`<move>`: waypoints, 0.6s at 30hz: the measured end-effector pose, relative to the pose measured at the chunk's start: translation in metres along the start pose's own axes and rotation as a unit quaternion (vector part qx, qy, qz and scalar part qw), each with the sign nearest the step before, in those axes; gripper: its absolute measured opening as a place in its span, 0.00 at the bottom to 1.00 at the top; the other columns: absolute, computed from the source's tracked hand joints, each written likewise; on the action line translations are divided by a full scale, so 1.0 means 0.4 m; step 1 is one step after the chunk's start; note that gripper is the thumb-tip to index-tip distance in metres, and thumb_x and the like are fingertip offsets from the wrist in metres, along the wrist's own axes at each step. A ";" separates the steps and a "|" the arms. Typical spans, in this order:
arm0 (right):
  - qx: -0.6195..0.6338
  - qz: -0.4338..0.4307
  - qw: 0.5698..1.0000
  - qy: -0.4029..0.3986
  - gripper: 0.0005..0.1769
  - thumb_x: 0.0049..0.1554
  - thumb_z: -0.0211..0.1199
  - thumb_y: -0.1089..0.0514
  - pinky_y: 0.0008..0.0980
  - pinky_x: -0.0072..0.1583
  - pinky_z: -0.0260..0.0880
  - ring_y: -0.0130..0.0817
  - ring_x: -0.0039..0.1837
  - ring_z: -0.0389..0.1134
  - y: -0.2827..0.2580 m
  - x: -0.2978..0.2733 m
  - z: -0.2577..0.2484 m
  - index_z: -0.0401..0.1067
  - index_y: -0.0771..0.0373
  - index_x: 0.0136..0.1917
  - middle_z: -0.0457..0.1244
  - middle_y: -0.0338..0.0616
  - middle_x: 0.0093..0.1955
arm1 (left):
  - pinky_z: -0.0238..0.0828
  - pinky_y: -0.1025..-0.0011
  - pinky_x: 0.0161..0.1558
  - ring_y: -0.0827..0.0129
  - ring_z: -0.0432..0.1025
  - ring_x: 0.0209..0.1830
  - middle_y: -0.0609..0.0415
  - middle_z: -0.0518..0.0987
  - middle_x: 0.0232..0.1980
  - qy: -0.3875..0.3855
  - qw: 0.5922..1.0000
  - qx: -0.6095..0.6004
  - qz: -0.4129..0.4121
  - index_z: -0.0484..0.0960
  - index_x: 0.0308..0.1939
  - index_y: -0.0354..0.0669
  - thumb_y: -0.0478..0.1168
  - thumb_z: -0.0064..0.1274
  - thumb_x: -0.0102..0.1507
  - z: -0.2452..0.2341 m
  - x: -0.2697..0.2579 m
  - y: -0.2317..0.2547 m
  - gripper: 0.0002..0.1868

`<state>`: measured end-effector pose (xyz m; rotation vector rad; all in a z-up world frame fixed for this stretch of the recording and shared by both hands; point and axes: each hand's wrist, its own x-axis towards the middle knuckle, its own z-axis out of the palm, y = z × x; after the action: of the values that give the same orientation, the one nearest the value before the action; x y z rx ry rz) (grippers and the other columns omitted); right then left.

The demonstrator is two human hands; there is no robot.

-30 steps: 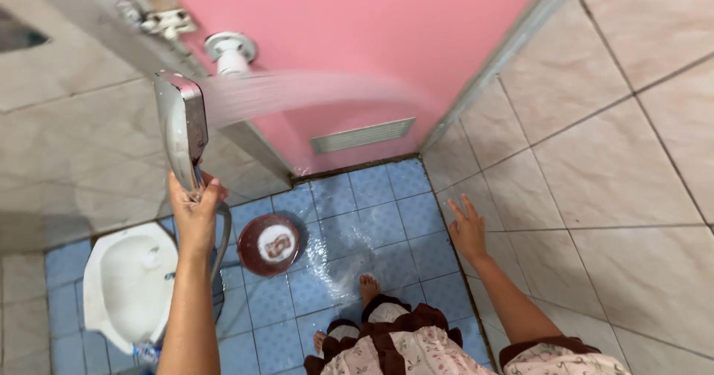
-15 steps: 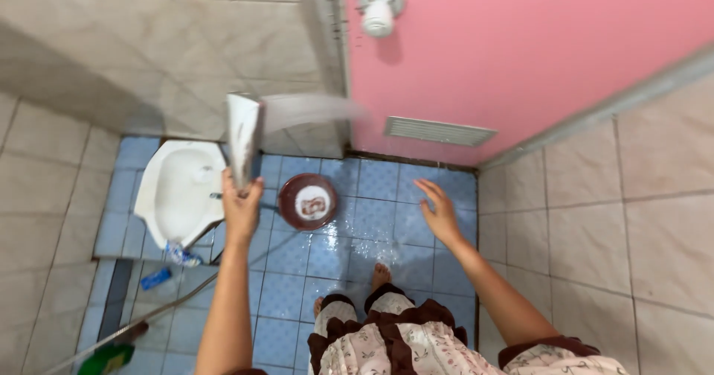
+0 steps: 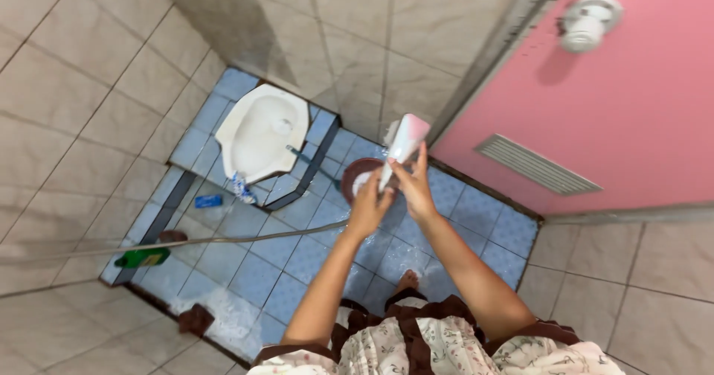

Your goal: Cleaning bathroom tiles and a squat toilet using water and a brush.

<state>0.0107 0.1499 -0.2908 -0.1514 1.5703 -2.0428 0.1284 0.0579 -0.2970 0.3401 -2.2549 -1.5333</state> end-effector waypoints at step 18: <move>-0.215 0.008 0.976 -0.027 0.43 0.55 0.65 0.65 0.39 0.50 0.60 0.39 0.55 0.62 0.381 0.041 0.424 0.54 0.61 0.80 0.62 0.49 0.60 | 0.73 0.72 0.52 0.67 0.77 0.52 0.51 0.78 0.62 0.289 0.916 -0.002 -0.278 0.75 0.68 0.49 0.28 0.47 0.65 -0.910 -0.856 -0.678 0.27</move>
<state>0.1202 -0.0286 -0.3823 -0.3495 1.9497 -1.6452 0.5926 -0.2060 -0.4927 1.3351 -1.7506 -1.4150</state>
